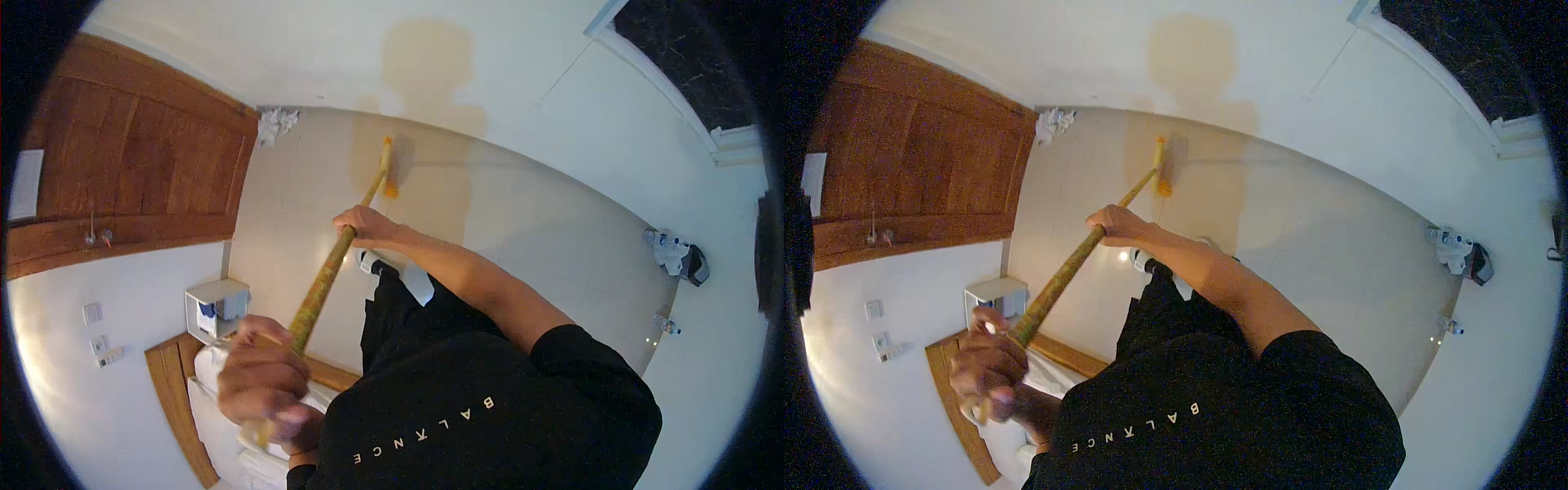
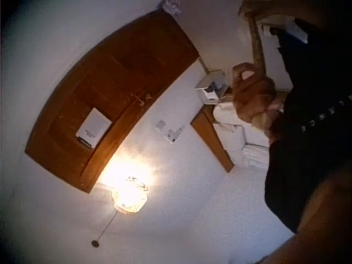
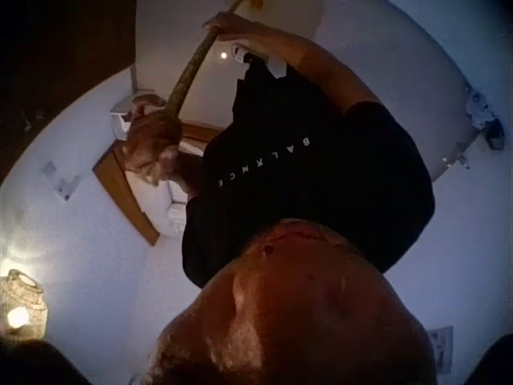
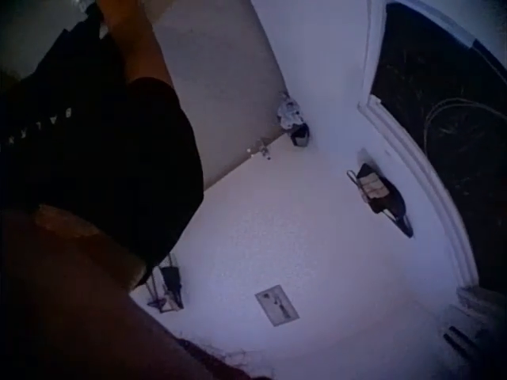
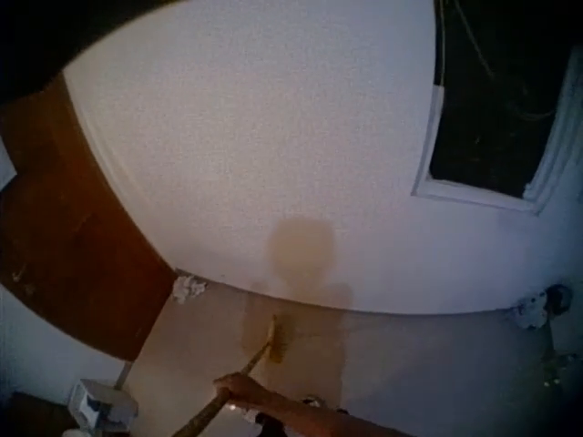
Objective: Sweeping the floor of a hotel room using a broom.
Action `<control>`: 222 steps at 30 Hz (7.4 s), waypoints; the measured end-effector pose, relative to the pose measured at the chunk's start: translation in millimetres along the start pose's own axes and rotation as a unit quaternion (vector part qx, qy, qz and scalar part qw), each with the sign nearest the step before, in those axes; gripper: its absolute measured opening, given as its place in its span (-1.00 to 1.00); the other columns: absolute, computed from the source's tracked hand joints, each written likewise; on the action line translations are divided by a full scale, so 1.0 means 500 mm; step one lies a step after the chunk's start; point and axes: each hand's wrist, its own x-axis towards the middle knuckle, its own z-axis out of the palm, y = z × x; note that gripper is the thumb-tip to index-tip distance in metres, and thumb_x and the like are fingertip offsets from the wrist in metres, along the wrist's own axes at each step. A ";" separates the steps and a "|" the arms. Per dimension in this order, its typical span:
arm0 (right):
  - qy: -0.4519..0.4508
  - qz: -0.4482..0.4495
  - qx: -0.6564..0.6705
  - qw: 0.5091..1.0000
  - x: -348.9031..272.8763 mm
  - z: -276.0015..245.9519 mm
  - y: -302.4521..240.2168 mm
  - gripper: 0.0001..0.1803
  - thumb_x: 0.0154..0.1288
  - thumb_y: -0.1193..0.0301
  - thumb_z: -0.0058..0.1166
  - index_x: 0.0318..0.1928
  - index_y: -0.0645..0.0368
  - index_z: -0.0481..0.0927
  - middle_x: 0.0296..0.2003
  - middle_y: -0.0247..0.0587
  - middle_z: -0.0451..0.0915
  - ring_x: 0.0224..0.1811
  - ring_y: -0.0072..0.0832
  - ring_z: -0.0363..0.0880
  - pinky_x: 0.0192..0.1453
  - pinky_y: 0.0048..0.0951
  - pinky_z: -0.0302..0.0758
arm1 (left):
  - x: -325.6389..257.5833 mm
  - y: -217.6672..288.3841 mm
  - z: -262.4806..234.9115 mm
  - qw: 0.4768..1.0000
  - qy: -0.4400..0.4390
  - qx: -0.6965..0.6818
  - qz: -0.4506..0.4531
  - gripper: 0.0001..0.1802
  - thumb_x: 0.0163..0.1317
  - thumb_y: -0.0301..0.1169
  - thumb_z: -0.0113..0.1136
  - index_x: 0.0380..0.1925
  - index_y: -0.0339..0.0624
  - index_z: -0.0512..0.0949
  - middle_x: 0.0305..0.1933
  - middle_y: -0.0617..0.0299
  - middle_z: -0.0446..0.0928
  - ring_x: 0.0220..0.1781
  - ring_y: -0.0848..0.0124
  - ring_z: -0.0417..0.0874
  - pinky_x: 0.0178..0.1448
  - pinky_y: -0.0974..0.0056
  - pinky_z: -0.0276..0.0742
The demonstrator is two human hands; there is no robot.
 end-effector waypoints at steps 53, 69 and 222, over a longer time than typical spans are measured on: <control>0.004 0.004 -0.173 0.985 -0.277 0.288 -0.226 -0.80 -0.26 0.48 0.05 -0.66 0.19 0.27 -0.66 -0.09 0.38 -0.47 -0.05 0.42 -0.41 -0.16 0.33 | -0.457 0.262 -0.109 0.991 0.027 -0.087 0.103 -0.60 0.03 -0.20 0.07 -0.86 -0.11 0.29 -0.92 0.35 0.25 -0.84 0.45 0.34 -0.34 0.20 0.25; 0.071 0.055 -0.138 0.986 -0.537 0.432 -0.238 -0.86 -0.21 0.41 -0.02 -0.60 0.18 0.34 -0.61 -0.05 0.40 -0.46 -0.05 0.41 -0.43 -0.18 0.32 | -0.535 0.346 -0.032 0.988 -0.057 -0.130 -0.053 -0.57 0.01 -0.22 0.07 -0.90 -0.10 0.20 -0.90 0.33 0.23 -0.84 0.45 0.30 -0.38 0.19 0.25; 0.104 0.176 -0.227 0.952 -1.655 -0.132 -0.359 -0.78 -0.17 0.21 0.04 -0.50 0.02 0.44 -0.49 -0.22 0.45 -0.29 -0.26 0.43 -0.23 -0.19 0.25 | -0.514 0.793 0.994 0.962 -0.164 -0.204 -0.074 -0.62 0.04 -0.30 0.13 -0.86 -0.13 0.29 -0.81 0.29 0.32 -0.72 0.42 0.39 -0.36 0.19 0.32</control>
